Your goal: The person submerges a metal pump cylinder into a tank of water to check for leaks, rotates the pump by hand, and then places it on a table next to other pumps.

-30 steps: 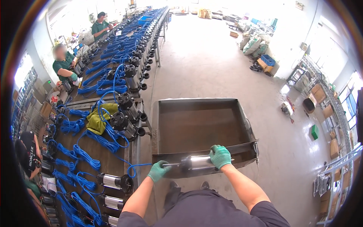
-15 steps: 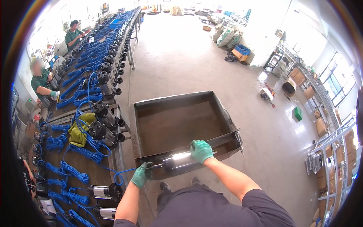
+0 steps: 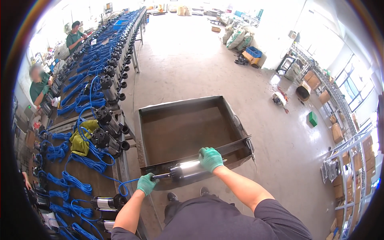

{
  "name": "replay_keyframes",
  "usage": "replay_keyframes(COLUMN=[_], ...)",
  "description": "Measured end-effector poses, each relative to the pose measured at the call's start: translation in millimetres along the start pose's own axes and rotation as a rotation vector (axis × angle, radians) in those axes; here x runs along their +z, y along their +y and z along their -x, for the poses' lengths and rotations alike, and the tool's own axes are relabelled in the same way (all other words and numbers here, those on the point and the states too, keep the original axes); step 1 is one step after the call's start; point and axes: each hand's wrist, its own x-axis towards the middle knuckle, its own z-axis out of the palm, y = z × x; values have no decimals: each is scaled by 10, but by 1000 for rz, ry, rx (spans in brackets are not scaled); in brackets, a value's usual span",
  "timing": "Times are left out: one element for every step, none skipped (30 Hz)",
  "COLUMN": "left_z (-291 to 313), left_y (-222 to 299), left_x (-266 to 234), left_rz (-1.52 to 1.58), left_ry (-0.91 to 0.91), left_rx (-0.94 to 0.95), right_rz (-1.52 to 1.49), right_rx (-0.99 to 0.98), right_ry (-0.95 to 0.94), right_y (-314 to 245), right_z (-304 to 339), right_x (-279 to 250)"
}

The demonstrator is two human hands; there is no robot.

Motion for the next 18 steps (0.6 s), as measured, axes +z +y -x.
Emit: replay_keyframes(left_z=[34,28,-32,-64,-49,-75,-62,-51,-14,41,49,47,-5,-64,-14,3,6,-14], left_y=[-6,-115,-265,-356,-186,-127,-153,-175,-189,-211,-235,-257,-302,-308,186,149,78,12], left_x=[27,92,190,265,108,59,34,17,37,75,89,100,103,103,-93,-93,-62,-41], left_rz=[-40,-43,300,645,786,961,1112,1263,1261,1184,1144,1104,559,15,-153,-156,-223,-290], left_ry=[66,74,37,-11,-133,-177,-189,-201,-200,-173,-161,-146,-37,63,-2,2,63,124], left_rx=[16,14,-61,-136,-293,-395,-381,-366,-367,-272,-226,-180,-67,46,-48,-50,-13,25], right_rz=[2,-2,-2,0,3,1,-6,-7,-5,-4,-6,-10,-14,-14,-5,-10,-13,-22], right_rx=[-3,-9,-27,-35,-22,-12,-13,-12,-17,-21,-19,-44,-70,-66,-42,-46,-48,-60], right_ry=[-4,0,12,19,13,11,14,14,17,20,19,72,123,119,110,109,111,124], right_y=[-8,-35,-59,-62,-38,-20,-50,-68,-84,-94,-86,-68,-66,-51,65,41,14,-13], right_z=[-19,-43,-65,-52,-22,-3,-13,-18,-21,-19,-28,-46,-51,-38,23,12,0,-10], right_x=[-6,-1,5,23,13,0,-24,-31,-36,-37,-19,16,50,65,78,64,54,45])
